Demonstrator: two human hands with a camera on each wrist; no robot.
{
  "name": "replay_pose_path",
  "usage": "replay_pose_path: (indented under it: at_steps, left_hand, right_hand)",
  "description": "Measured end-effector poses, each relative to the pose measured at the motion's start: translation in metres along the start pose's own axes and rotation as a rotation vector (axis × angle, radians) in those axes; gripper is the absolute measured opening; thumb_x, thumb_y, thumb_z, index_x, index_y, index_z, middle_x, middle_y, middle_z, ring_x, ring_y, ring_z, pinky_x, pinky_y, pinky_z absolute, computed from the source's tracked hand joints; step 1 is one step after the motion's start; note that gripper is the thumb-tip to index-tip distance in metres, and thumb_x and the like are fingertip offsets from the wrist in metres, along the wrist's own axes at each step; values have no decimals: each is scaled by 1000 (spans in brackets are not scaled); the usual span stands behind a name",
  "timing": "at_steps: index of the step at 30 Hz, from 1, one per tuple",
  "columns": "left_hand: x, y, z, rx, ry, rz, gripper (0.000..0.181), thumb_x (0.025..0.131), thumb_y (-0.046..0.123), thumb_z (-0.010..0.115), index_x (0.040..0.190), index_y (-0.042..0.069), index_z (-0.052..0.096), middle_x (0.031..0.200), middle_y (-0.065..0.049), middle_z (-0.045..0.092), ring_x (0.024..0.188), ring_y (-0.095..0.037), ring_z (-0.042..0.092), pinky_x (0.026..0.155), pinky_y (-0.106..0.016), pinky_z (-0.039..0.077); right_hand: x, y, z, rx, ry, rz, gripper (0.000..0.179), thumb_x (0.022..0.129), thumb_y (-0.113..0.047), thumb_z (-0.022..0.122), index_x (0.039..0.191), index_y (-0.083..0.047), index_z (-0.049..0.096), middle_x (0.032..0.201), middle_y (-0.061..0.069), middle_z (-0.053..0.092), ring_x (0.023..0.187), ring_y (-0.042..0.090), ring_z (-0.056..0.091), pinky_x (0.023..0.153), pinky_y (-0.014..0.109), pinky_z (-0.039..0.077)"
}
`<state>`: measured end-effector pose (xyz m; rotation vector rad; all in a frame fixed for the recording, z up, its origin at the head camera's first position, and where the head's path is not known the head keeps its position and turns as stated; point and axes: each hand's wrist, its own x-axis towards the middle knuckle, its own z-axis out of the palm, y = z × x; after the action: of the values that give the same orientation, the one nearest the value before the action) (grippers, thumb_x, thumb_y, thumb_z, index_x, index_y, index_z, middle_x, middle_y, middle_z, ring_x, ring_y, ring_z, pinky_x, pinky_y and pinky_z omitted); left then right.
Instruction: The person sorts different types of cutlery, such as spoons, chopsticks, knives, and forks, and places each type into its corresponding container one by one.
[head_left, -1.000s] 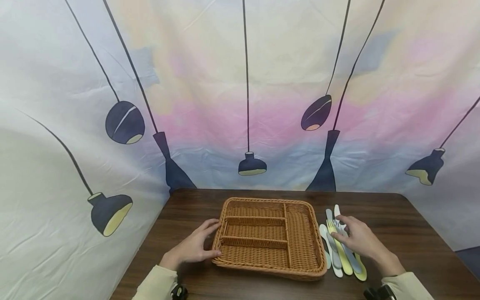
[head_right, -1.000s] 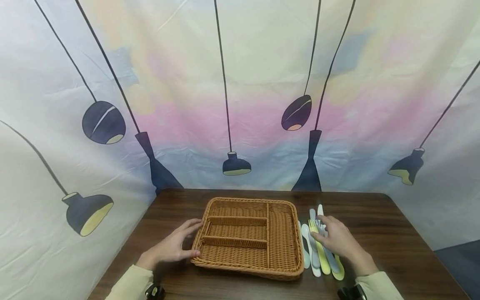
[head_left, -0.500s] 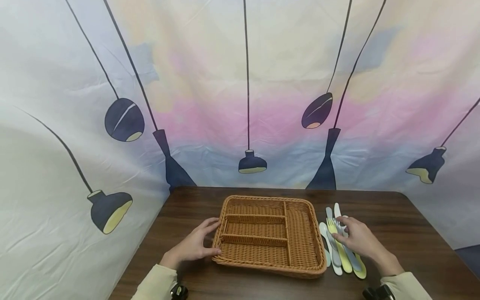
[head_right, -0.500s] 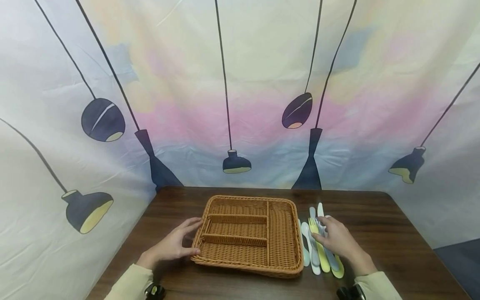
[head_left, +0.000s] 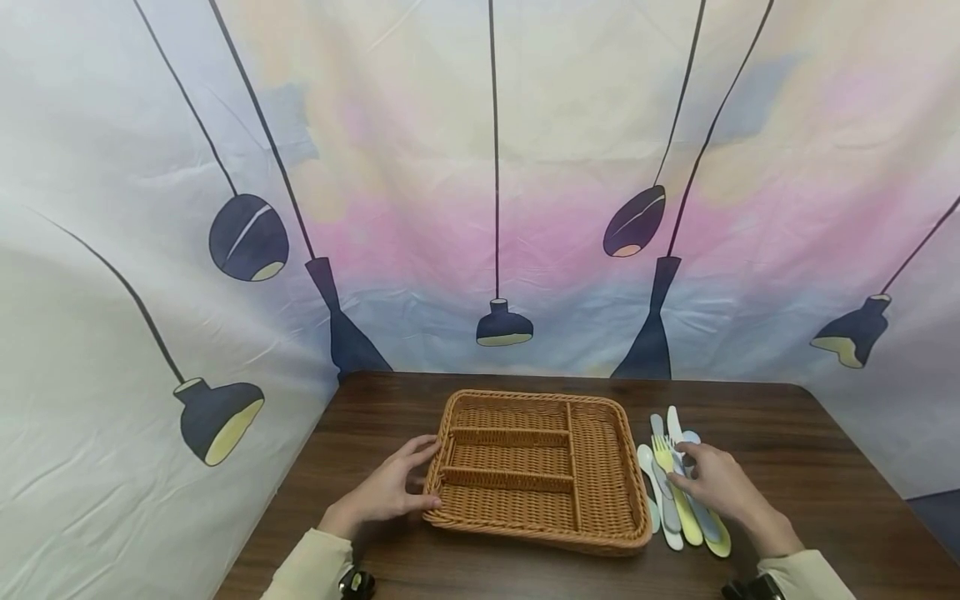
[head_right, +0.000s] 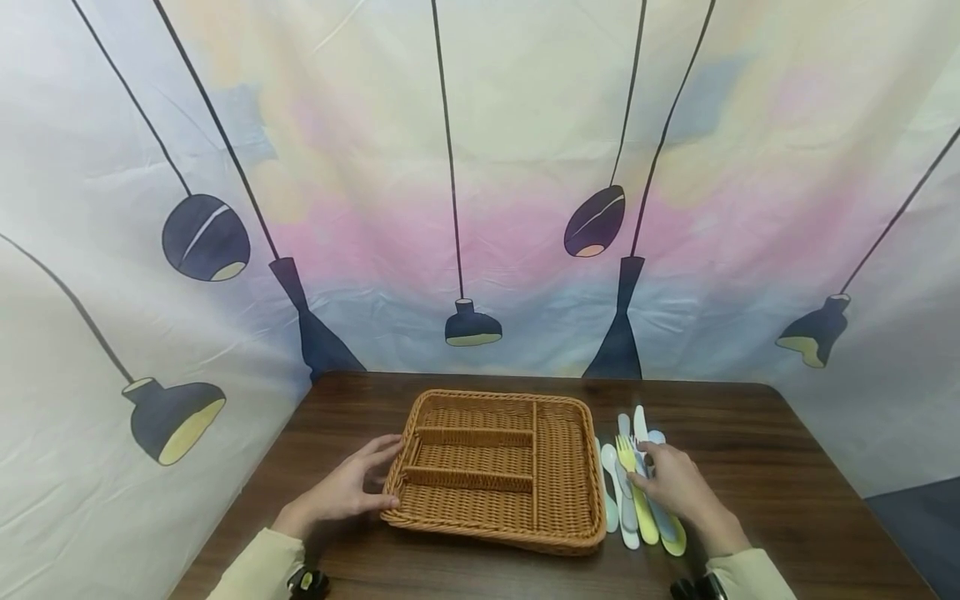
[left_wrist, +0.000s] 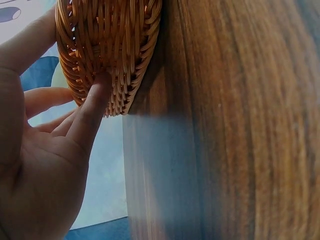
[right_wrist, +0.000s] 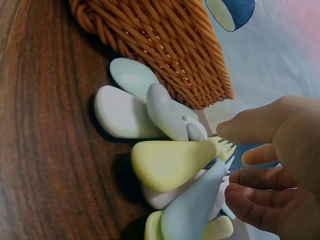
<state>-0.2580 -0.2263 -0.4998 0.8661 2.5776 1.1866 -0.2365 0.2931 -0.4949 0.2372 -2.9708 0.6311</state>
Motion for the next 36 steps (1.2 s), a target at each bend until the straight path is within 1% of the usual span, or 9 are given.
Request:
replay_pose_path:
  at_steps: [2, 6, 11, 18, 21, 24, 27, 30, 36]
  left_hand:
    - [0, 0, 0, -21, -1, -3, 89, 82, 30, 80, 150, -1, 31, 156, -17, 22, 115, -33, 60, 89, -23, 58]
    - [1, -1, 1, -43, 11, -5, 89, 81, 27, 81, 150, -1, 32, 156, -16, 22, 121, -35, 56, 89, -20, 57]
    - [0, 0, 2, -45, 19, 4, 88, 81, 27, 81, 149, -2, 33, 157, -16, 22, 122, -35, 54, 89, -20, 57]
    - [0, 0, 2, -56, 17, 6, 89, 81, 30, 80, 149, -2, 32, 157, -16, 21, 119, -35, 56, 89, -20, 57]
    - [0, 0, 2, -55, 18, 5, 89, 81, 29, 81, 149, -2, 33, 157, -16, 21, 120, -35, 56, 89, -19, 57]
    - [0, 1, 2, -54, 18, 3, 90, 81, 31, 81, 149, -2, 33, 157, -17, 21, 122, -35, 54, 89, -18, 56]
    - [0, 1, 2, -57, 15, 1, 90, 81, 32, 80, 149, -2, 32, 157, -17, 21, 123, -35, 54, 89, -18, 56]
    - [0, 0, 1, -62, 12, 1, 91, 81, 33, 80, 150, -2, 32, 157, -17, 21, 123, -35, 54, 90, -18, 56]
    - [-1, -1, 1, -78, 16, 1, 91, 81, 30, 80, 150, -2, 31, 158, -16, 20, 127, -36, 50, 91, -21, 56]
  right_hand:
    - [0, 0, 1, 2, -8, 14, 53, 81, -24, 78, 119, 9, 61, 92, 15, 69, 75, 21, 66, 56, 32, 56]
    - [0, 2, 3, 14, -20, 26, 58, 79, -27, 79, 120, 9, 61, 85, 8, 68, 72, 16, 63, 56, 31, 54]
    - [0, 3, 6, -1, -16, 29, 60, 77, -30, 81, 118, 10, 62, 83, 5, 67, 73, 15, 62, 57, 32, 55]
    - [1, 2, 6, -26, -4, 32, 53, 76, -27, 81, 111, 9, 65, 86, 12, 69, 76, 21, 64, 60, 37, 57]
    - [0, 2, 6, -32, 13, 28, 45, 76, -21, 78, 108, 9, 66, 88, 15, 69, 76, 22, 63, 60, 38, 57]
    - [-1, 2, 5, -31, 17, 42, 40, 76, -13, 73, 109, 10, 66, 90, 17, 69, 74, 21, 61, 59, 37, 56]
    - [-2, 2, 4, -35, 12, 62, 36, 78, -9, 70, 109, 9, 66, 93, 20, 70, 76, 23, 62, 59, 39, 56]
    - [-2, 1, 2, -43, 13, 72, 33, 80, -9, 71, 108, 8, 68, 96, 23, 70, 80, 27, 64, 61, 41, 57]
    - [-3, 0, 1, -42, 15, 88, 31, 81, -9, 71, 107, 7, 69, 100, 26, 69, 86, 32, 66, 64, 46, 58]
